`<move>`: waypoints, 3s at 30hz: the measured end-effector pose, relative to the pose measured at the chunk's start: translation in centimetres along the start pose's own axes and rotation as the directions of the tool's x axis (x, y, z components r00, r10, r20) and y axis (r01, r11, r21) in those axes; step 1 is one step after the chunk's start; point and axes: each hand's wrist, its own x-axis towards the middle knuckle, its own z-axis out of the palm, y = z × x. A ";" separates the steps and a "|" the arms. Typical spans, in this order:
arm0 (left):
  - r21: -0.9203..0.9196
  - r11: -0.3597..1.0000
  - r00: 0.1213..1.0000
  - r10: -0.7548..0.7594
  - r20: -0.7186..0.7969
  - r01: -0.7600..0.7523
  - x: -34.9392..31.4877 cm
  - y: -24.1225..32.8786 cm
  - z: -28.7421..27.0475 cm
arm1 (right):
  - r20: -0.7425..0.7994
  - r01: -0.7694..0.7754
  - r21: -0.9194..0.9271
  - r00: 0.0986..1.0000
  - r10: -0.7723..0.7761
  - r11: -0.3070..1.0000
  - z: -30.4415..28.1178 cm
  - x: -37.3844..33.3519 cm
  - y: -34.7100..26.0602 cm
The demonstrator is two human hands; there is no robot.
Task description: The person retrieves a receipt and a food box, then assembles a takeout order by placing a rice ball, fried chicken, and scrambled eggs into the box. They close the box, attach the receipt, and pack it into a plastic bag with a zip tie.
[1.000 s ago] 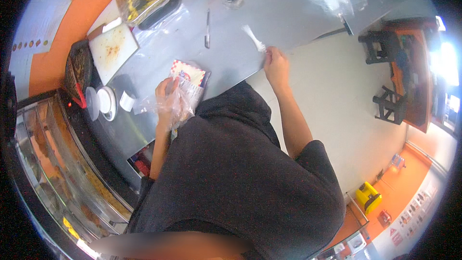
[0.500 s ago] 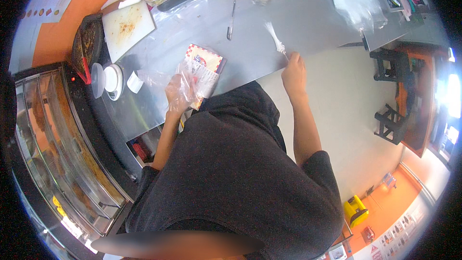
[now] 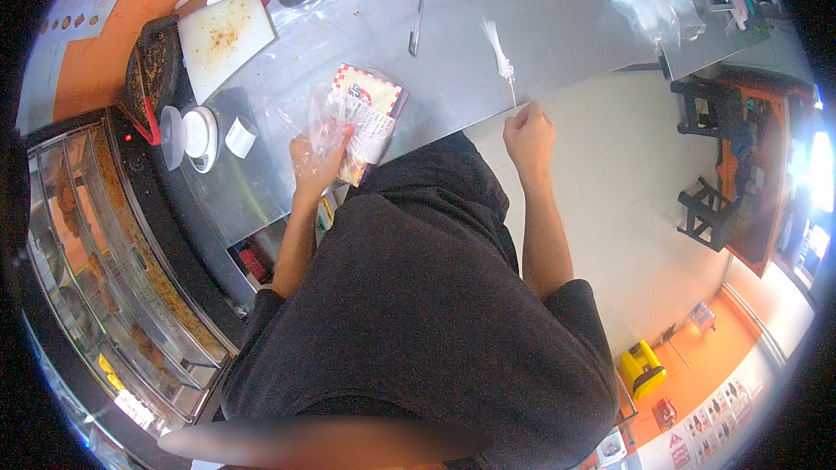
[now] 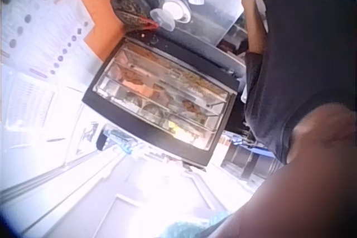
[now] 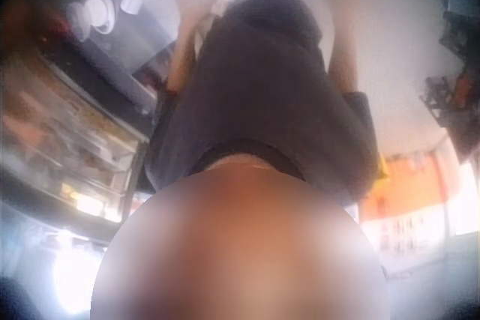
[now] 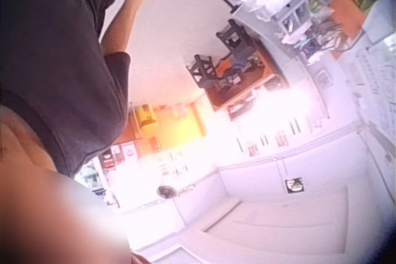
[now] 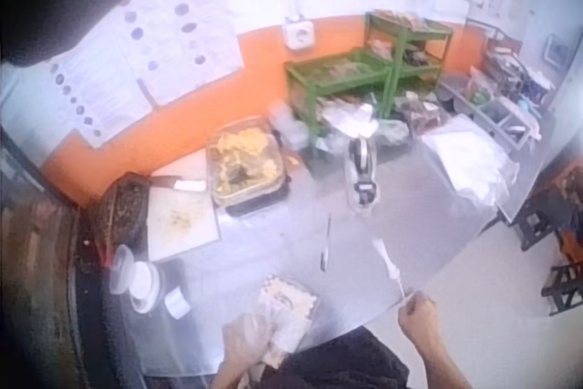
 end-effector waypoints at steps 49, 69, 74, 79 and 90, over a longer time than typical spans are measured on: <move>-0.217 0.944 0.908 -0.149 0.391 0.248 4.9 0.6 -5.4 | 0.306 0.406 0.661 0.622 -0.721 0.631 6.4 -1.8 -20.0; -0.139 0.990 0.904 -0.059 -0.423 -0.001 -3.0 3.0 1.6 | 0.437 -0.226 0.871 0.762 -0.478 0.436 7.9 -3.5 -17.8; -0.126 0.992 0.904 -0.044 -0.426 -0.011 -2.9 3.1 1.6 | 0.427 -0.207 0.871 0.769 -0.476 0.446 7.9 -3.4 -17.9; -0.077 0.996 0.904 0.012 -0.427 -0.049 -2.7 2.7 1.6 | 0.426 -0.192 0.862 0.775 -0.467 0.469 8.1 -3.3 -17.8; -0.143 0.989 0.916 -0.024 -0.401 -0.037 -2.6 2.6 1.3 | 0.415 -0.183 0.862 0.791 -0.449 0.473 8.3 -3.4 -18.1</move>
